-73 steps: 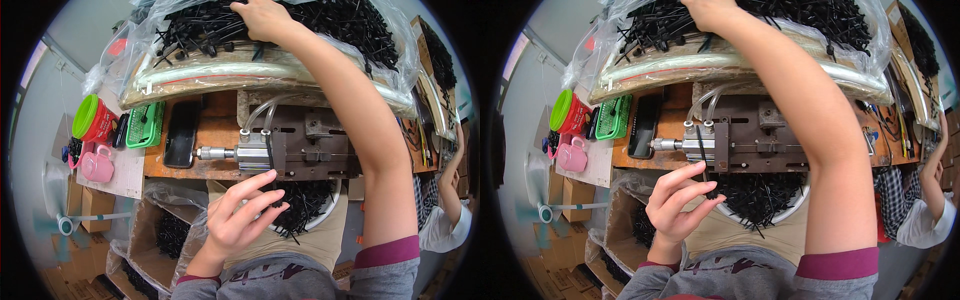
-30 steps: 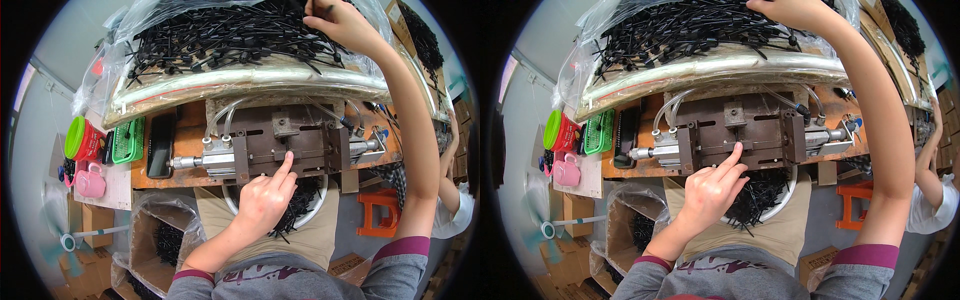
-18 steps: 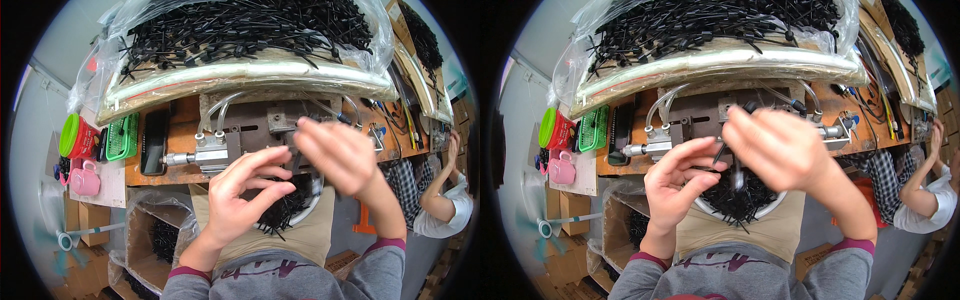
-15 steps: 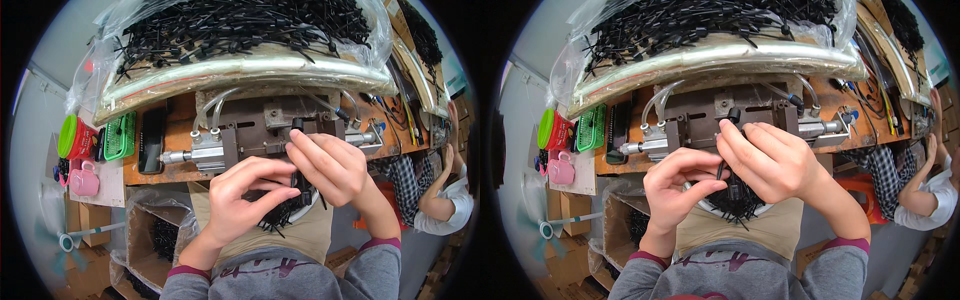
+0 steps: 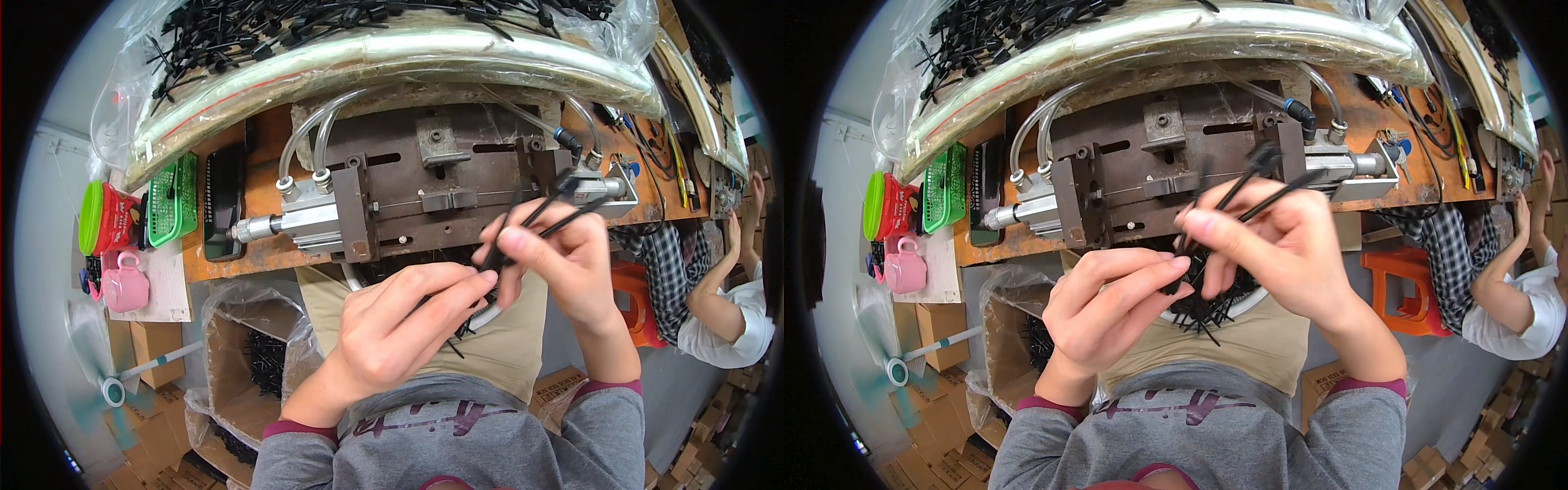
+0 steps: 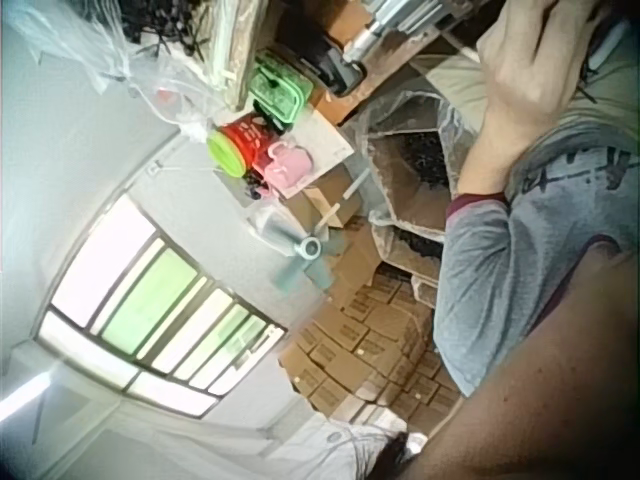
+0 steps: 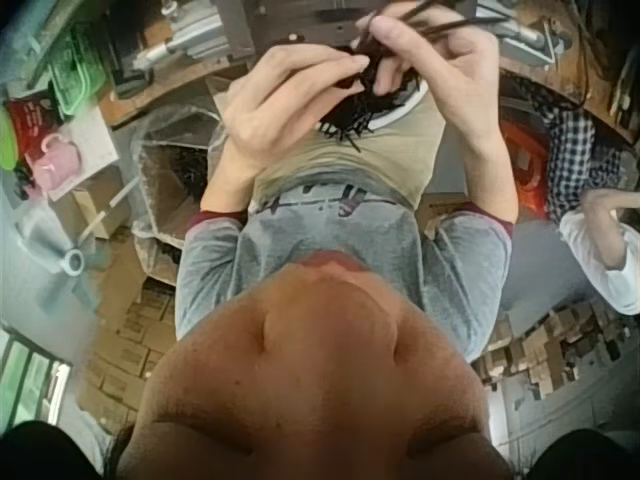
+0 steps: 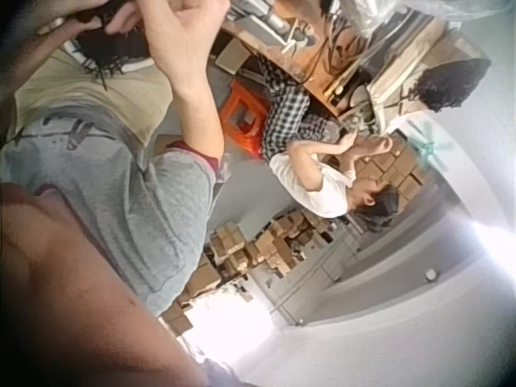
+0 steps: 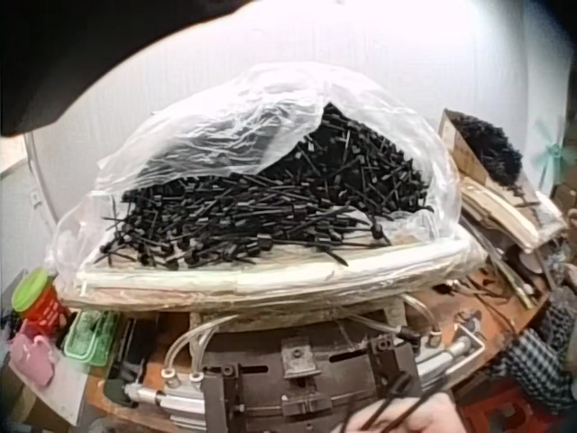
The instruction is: Assembling small black plastic components using a pneumatic machine at a workshop workbench.
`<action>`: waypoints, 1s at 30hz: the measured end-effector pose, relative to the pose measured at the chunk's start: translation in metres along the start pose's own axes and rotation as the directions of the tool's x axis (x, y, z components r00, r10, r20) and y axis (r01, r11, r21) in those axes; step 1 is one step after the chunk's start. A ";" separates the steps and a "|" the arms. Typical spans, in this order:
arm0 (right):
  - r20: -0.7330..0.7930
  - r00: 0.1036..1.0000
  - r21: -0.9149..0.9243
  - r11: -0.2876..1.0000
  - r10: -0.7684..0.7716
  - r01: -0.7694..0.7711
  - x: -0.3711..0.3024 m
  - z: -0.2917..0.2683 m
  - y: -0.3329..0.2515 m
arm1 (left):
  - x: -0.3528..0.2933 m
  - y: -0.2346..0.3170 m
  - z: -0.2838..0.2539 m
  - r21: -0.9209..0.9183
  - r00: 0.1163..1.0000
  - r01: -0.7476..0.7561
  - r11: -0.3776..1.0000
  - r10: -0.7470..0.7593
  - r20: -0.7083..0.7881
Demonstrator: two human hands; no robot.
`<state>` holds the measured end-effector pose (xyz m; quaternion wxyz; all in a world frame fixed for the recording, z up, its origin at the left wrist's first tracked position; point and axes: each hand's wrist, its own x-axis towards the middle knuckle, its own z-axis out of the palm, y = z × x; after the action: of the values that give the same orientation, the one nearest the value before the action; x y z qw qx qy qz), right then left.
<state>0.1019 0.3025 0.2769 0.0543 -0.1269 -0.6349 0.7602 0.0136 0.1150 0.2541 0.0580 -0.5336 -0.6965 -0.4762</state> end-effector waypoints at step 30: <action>0.475 0.487 -0.855 -0.255 -0.733 0.451 -0.002 -0.005 0.032 | 0.001 0.009 0.007 -0.270 0.995 0.096 0.958 -0.084 0.056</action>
<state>0.1078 0.3009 0.2451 0.4015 0.1171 -0.9081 0.0211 0.0231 0.1204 0.2564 -0.0531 -0.5146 -0.6491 -0.5576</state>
